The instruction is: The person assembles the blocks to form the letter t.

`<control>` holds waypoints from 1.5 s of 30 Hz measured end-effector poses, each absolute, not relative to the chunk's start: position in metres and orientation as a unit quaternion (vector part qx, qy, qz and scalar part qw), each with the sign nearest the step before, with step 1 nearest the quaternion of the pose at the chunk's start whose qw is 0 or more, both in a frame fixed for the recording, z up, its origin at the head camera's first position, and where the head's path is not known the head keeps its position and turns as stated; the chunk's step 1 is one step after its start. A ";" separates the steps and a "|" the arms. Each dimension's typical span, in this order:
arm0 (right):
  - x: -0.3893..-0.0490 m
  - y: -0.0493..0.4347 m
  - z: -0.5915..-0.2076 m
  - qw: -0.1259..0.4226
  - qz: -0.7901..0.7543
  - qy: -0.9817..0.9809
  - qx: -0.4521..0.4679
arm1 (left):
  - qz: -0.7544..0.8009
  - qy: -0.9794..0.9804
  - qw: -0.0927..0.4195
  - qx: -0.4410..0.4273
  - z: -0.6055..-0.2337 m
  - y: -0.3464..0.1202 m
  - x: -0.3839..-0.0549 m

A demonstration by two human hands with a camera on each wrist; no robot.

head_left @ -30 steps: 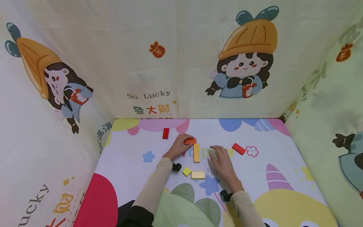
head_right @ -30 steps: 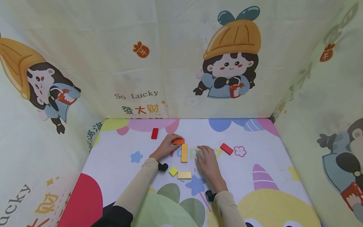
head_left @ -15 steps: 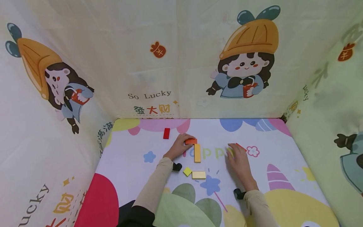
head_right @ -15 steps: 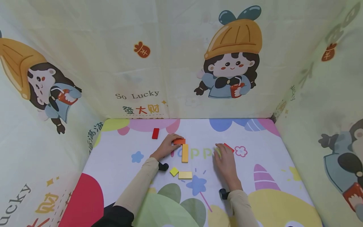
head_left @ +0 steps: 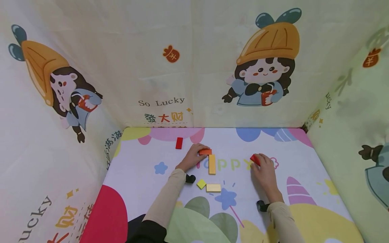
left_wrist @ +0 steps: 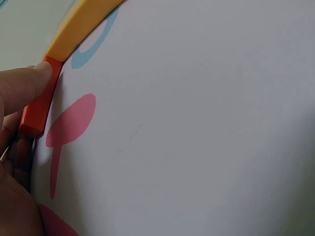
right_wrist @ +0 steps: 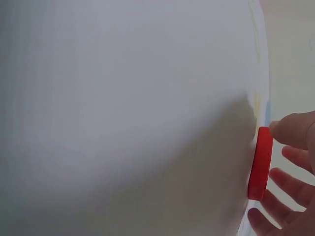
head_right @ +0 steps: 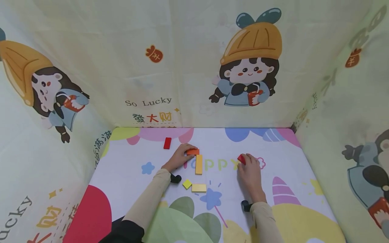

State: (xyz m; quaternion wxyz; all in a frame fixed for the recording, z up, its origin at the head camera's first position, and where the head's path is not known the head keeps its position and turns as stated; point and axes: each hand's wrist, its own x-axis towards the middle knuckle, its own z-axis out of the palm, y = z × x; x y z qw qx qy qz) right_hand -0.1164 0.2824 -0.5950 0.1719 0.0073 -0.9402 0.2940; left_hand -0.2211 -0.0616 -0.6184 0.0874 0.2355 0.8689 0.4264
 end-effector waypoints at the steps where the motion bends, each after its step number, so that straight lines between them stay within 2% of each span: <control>1: -0.116 0.284 -0.595 0.161 0.292 -0.943 0.000 | 0.426 0.869 0.088 0.235 -0.618 -0.061 -0.221; 8: -0.119 0.293 -0.592 0.097 0.255 -0.961 -0.047 | 0.423 0.871 0.090 0.233 -0.614 -0.060 -0.220; 15: -0.121 0.300 -0.591 0.111 0.227 -0.967 -0.039 | 0.389 0.889 0.078 0.229 -0.608 -0.055 -0.216; 25: -0.127 0.296 -0.590 0.089 0.235 -0.967 -0.034 | 0.318 0.923 0.053 0.212 -0.599 -0.048 -0.209; 34: -0.140 0.270 -0.592 0.097 0.269 -0.958 0.016 | 0.318 0.925 0.050 0.202 -0.604 -0.049 -0.208; 45: -0.155 0.231 -0.592 0.071 0.276 -0.958 0.040 | 0.349 0.915 0.054 0.195 -0.602 -0.050 -0.207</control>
